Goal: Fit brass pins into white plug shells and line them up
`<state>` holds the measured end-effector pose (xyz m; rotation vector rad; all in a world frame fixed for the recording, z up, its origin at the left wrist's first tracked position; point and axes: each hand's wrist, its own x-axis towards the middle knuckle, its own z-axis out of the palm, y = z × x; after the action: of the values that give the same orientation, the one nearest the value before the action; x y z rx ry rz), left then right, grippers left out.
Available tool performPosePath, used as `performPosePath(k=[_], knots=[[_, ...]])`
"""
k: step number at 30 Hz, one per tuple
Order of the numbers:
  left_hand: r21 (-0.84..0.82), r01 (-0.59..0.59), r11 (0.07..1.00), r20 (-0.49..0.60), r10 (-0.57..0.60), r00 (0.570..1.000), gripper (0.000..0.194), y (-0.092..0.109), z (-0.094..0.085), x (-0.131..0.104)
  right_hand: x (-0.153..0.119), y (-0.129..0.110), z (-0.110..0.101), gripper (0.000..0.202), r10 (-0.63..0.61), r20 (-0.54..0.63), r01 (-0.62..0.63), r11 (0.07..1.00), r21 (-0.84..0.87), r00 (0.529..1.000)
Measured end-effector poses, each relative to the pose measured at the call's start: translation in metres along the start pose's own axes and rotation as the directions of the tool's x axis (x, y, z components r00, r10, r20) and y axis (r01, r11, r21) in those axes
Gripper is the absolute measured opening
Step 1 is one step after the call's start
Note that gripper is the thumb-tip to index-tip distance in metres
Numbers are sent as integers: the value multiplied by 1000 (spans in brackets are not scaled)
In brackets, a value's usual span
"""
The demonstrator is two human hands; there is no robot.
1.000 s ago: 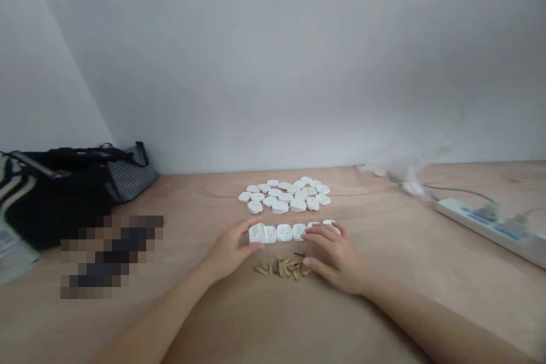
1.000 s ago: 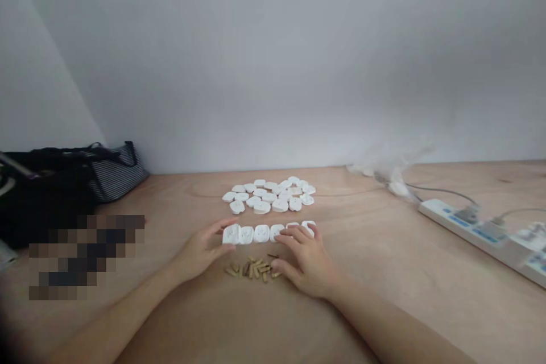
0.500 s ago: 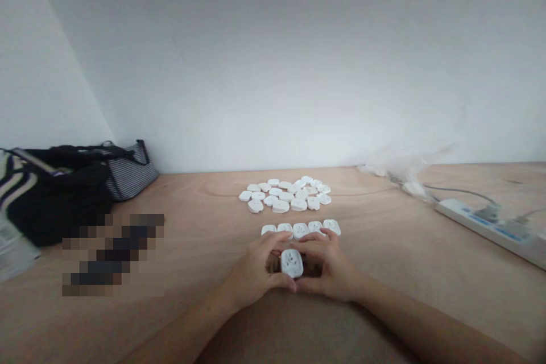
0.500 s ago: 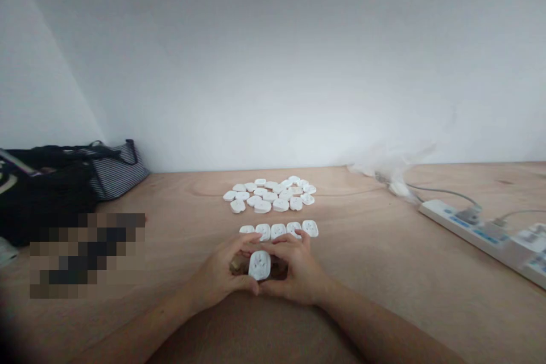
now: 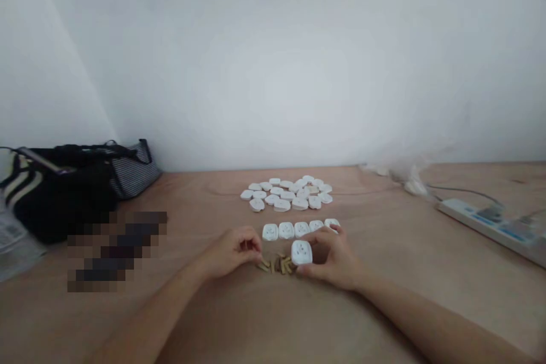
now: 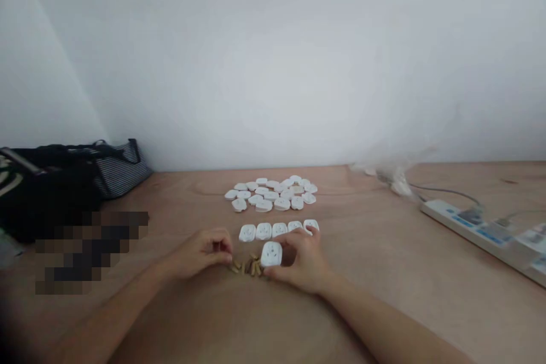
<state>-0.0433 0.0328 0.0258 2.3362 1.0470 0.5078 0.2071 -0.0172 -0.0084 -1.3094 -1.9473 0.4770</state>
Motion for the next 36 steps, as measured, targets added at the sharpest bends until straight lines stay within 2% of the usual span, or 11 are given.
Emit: performPosePath(k=[3,8,11,15,20,25,30,36], knots=[[-15,51,999,109,-49,993,15,-8,-5,-6,0,3,1,43,-17,-20,17,1000,-23,1000],[-30,68,997,128,-64,990,11,-5,2,-7,-2,2,0,43,-63,-6,63,997,-42,998],[-58,63,996,82,-58,995,9,5,6,-5,-2,1,0,42,-78,4,78,996,-50,997],[-109,-1,994,-72,-7,997,9,26,15,-4,-1,0,2,41,-101,23,102,994,-44,995],[-11,-104,994,-132,102,986,16,46,27,-5,-1,-1,4,43,-119,10,119,991,-56,993],[57,-152,987,-131,159,979,17,47,29,-4,-1,-4,3,43,-138,4,138,989,-49,990],[106,-192,976,-125,205,971,16,45,32,-3,-1,-8,1,43,-149,45,151,988,-46,988],[105,-194,975,-226,213,950,11,44,40,-2,-2,-9,1,44,-161,63,164,985,-52,985]])
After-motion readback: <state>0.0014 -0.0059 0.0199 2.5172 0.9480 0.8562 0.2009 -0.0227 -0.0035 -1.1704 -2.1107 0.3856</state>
